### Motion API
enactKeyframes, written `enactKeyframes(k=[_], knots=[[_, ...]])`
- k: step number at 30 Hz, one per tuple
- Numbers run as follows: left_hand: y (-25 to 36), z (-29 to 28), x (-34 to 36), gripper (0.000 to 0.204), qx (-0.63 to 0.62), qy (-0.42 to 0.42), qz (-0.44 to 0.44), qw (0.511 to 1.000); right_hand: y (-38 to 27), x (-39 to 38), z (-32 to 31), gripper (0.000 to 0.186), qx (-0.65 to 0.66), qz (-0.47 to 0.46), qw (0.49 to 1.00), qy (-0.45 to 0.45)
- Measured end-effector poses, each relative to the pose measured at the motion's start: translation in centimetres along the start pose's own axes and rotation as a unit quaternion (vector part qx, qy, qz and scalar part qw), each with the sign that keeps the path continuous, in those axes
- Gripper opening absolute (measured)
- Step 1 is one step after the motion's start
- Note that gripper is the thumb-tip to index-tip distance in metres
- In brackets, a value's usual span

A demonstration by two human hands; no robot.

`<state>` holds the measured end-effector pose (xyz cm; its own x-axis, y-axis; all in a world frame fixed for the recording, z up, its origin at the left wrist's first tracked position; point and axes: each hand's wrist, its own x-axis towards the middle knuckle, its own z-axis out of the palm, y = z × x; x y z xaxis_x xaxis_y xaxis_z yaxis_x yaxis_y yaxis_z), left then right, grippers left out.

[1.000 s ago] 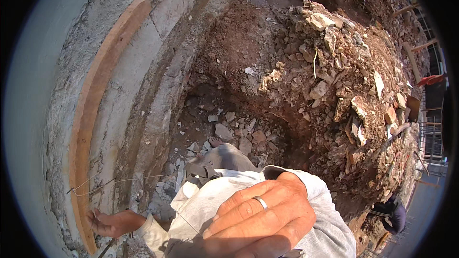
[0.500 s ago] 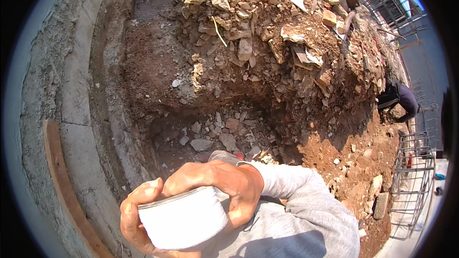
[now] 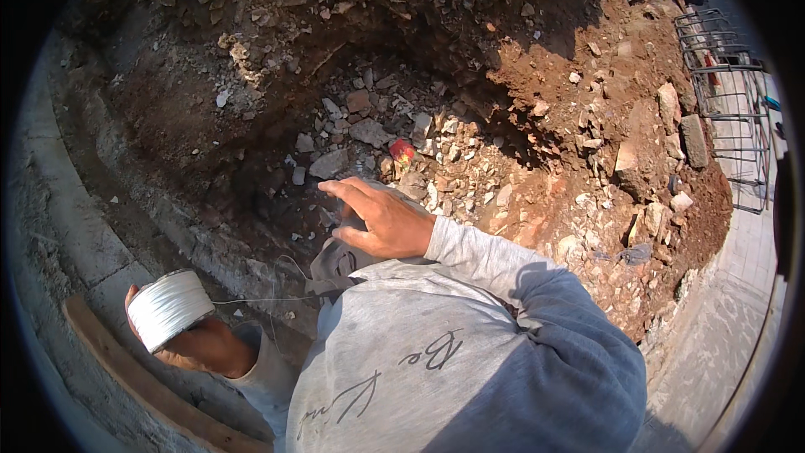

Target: The person nails a small wood block to a concrete wall using a hammer, then pulls a string from a roll, ties it to the nail, and stretches it across a construction site to set a layout line.

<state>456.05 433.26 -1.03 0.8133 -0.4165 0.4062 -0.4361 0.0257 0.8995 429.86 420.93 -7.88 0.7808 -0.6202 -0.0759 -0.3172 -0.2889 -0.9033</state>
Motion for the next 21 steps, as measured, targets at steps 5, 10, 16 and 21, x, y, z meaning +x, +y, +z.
enactKeyframes(k=[5, 10, 16, 21], knots=[[-4.0, -0.6, 1.1, 0.070, -0.070, -0.016, 0.011, 0.997, 4.3, -7.1, 0.8, 0.060, -0.058, 0.147, 0.986, 0.053], [-3.9, 1.9, 2.7, 0.068, -0.095, -0.019, -0.024, 0.995, 7.4, -11.2, 0.0, 0.058, -0.081, 0.212, 0.963, 0.148], [-4.1, 5.2, 5.1, 0.040, -0.064, 0.033, 0.036, 0.997, 9.2, -13.6, -2.7, 0.059, -0.152, 0.242, 0.943, 0.170], [-4.0, 10.2, 4.8, 0.039, 0.323, -0.003, 0.307, 0.895, 13.0, -17.2, -6.8, 0.057, -0.151, 0.279, 0.930, 0.185]])
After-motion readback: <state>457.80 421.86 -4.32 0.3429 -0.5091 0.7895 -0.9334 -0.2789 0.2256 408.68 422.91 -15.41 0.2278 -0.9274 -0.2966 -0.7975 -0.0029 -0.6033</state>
